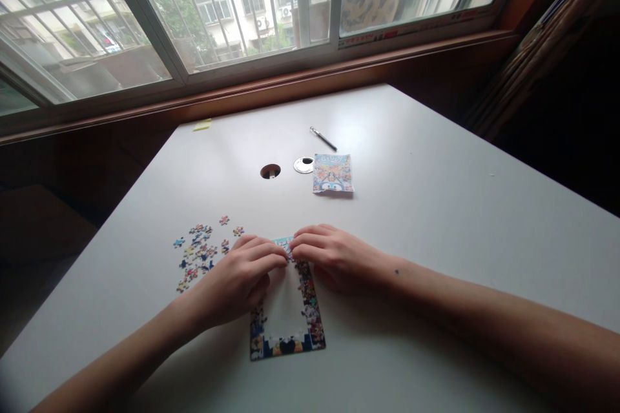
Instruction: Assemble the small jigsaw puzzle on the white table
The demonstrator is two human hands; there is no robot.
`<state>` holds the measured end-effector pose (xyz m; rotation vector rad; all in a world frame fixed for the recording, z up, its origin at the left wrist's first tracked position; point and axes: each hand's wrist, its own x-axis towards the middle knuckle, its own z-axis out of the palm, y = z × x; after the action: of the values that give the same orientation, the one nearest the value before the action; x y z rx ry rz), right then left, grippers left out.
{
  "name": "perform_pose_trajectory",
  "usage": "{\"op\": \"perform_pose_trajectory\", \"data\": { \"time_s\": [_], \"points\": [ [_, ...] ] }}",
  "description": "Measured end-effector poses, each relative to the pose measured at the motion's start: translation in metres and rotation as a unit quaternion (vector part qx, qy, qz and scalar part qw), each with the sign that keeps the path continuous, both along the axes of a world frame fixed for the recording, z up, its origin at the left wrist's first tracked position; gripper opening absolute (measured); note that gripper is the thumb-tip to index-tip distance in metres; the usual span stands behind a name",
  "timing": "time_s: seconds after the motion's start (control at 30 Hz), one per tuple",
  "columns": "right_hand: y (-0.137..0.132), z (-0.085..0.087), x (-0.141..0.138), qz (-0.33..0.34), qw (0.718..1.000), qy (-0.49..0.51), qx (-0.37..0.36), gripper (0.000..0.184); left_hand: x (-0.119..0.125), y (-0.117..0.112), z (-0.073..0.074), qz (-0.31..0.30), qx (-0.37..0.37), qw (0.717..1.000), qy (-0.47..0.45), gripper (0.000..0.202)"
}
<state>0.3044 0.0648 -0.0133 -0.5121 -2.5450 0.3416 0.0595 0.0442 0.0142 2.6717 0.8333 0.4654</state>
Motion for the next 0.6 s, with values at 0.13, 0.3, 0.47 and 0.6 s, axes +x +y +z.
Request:
{"op": "perform_pose_trajectory", "data": {
  "time_s": [0.13, 0.3, 0.47, 0.6],
  "points": [
    [-0.002, 0.001, 0.001, -0.001, 1.000, 0.011, -0.009, 0.032, -0.005, 0.008, -0.001, 0.040, -0.084, 0.990, -0.106, 0.032],
    [-0.001, -0.003, 0.002, -0.004, 0.999, 0.028, -0.023, 0.031, -0.017, 0.017, 0.002, 0.074, -0.016, 0.994, -0.077, 0.022],
    [0.000, -0.004, 0.004, -0.006, 0.999, 0.043, -0.028, 0.032, -0.028, 0.020, 0.008, 0.020, 0.027, 0.999, 0.032, 0.017],
    [0.000, -0.004, 0.006, -0.012, 0.999, 0.044, -0.019, 0.028, -0.034, 0.021, 0.016, 0.000, 0.019, 0.998, 0.058, 0.015]
  ]
}}
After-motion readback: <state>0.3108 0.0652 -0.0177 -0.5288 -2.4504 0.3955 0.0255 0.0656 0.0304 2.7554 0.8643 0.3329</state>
